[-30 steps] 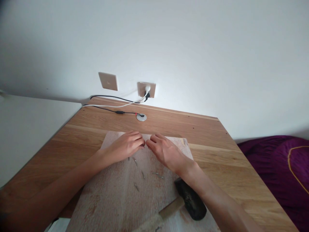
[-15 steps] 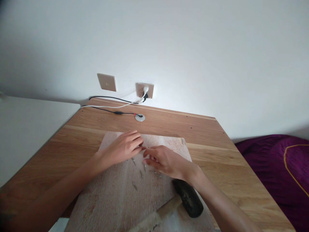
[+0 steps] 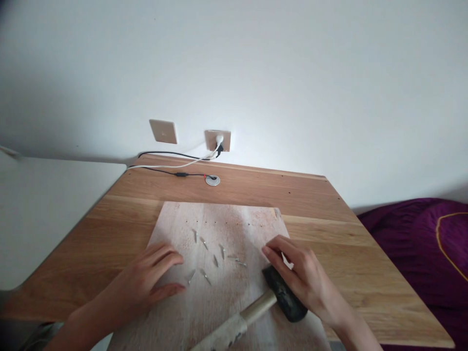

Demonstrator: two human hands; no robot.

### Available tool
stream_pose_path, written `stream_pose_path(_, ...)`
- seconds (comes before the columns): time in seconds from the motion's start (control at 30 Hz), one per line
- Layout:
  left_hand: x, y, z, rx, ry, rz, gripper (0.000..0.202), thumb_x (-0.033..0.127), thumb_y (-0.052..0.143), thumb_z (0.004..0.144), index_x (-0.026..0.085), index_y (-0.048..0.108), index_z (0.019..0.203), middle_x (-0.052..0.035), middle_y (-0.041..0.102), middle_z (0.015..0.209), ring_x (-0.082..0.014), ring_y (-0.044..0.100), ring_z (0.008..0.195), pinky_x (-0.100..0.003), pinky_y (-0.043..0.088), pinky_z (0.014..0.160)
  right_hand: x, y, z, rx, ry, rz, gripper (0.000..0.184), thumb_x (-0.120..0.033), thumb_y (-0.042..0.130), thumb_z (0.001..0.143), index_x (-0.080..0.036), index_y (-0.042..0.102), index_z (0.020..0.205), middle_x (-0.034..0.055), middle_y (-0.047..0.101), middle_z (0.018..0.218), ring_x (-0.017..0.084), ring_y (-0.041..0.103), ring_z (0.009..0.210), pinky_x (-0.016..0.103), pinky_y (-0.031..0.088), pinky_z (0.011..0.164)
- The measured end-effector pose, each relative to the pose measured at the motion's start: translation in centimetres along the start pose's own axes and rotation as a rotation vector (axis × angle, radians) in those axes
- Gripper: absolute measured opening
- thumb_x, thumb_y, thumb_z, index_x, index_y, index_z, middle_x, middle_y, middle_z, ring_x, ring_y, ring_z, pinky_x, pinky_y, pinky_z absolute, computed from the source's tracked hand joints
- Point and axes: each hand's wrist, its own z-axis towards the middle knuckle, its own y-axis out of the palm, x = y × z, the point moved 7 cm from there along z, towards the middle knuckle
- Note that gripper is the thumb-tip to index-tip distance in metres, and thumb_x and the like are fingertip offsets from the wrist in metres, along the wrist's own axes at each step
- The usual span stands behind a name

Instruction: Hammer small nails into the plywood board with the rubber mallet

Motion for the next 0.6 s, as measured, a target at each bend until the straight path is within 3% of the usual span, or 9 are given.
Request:
stream_pose_path(0.07, -1.1, -0.5, -1.6, 0.042, -0.074, -0.02, 0.026, 0.047, 0.058, 0.106, 0.023, 0.067, 0.106, -0.0037, 0.07, 0.1, -0.0218, 0.066, 0.092, -0.032, 0.054, 0.081, 2.3, -0.8, -1.8, 0.125, 0.107, 0.001, 0.039, -0.053, 0.054, 0.102, -0.024, 0.067, 0.079, -0.0001, 0.065, 0.067, 0.016, 0.062, 0.06, 0.025, 0.049, 0.056)
stream_pose_path(0.13, -2.1, -0.8, -3.6, 0.092, -0.127, 0.003, 0.022, 0.044, 0.058, 0.106, 0.024, 0.068, 0.108, -0.0036, 0.071, 0.102, -0.0217, 0.068, 0.095, -0.032, 0.055, 0.085, 5.3, -1.7, -4.0, 0.291, 0.239, -0.022, 0.035, -0.057, 0.059, 0.096, -0.024, 0.07, 0.089, 0.0032, 0.071, 0.077, 0.02, 0.068, 0.07, 0.027, 0.053, 0.058)
stream_pose_path(0.2, -3.0, -0.9, -5.7, 0.157, -0.168, 0.057, 0.021, 0.044, 0.06, 0.104, 0.026, 0.069, 0.111, -0.0044, 0.072, 0.108, -0.0229, 0.069, 0.101, -0.033, 0.055, 0.091, 8.1, -2.1, -6.3, 0.427, 0.385, -0.028, 0.042, -0.062, 0.063, 0.088, -0.023, 0.071, 0.103, 0.006, 0.075, 0.086, 0.023, 0.072, 0.072, 0.031, 0.057, 0.06)
stream_pose_path(0.3, -3.7, -0.8, -8.0, 0.198, -0.154, 0.132, 0.024, 0.043, 0.061, 0.103, 0.027, 0.07, 0.119, -0.0054, 0.074, 0.122, -0.0244, 0.069, 0.113, -0.036, 0.055, 0.099, 10.5, -1.0, -9.1, 0.445, 0.533, 0.051, 0.055, -0.069, 0.062, 0.084, -0.023, 0.071, 0.112, 0.0126, 0.08, 0.108, 0.029, 0.079, 0.092, 0.036, 0.064, 0.071)
stream_pose_path(0.43, -3.5, -1.1, -8.7, 0.229, -0.055, 0.214, 0.03, 0.04, 0.058, 0.105, 0.026, 0.068, 0.13, -0.0064, 0.074, 0.132, -0.0249, 0.068, 0.122, -0.037, 0.053, 0.105, 9.8, 0.6, -10.9, 0.387, 0.642, 0.101, 0.057, -0.072, 0.053, 0.091, -0.028, 0.069, 0.125, 0.0084, 0.083, 0.117, 0.028, 0.081, 0.094, 0.038, 0.065, 0.081)
stream_pose_path(0.5, -3.0, -1.6, -8.3, 0.239, -0.011, 0.247, 0.032, 0.039, 0.057, 0.105, 0.024, 0.067, 0.132, -0.0069, 0.075, 0.13, -0.0244, 0.069, 0.121, -0.036, 0.053, 0.104, 8.8, 0.6, -10.9, 0.377, 0.658, 0.107, 0.056, -0.071, 0.055, 0.089, -0.029, 0.069, 0.123, 0.0084, 0.084, 0.117, 0.029, 0.082, 0.096, 0.037, 0.065, 0.081)
stream_pose_path(0.6, -2.0, -2.8, -7.5, 0.24, 0.03, 0.295, 0.036, 0.042, 0.054, 0.107, 0.02, 0.065, 0.133, -0.007, 0.078, 0.125, -0.0239, 0.072, 0.115, -0.036, 0.055, 0.101, 7.3, 0.0, -10.1, 0.359, 0.684, 0.088, 0.054, -0.072, 0.057, 0.084, -0.028, 0.072, 0.112, 0.0087, 0.086, 0.103, 0.03, 0.083, 0.084, 0.036, 0.066, 0.073)
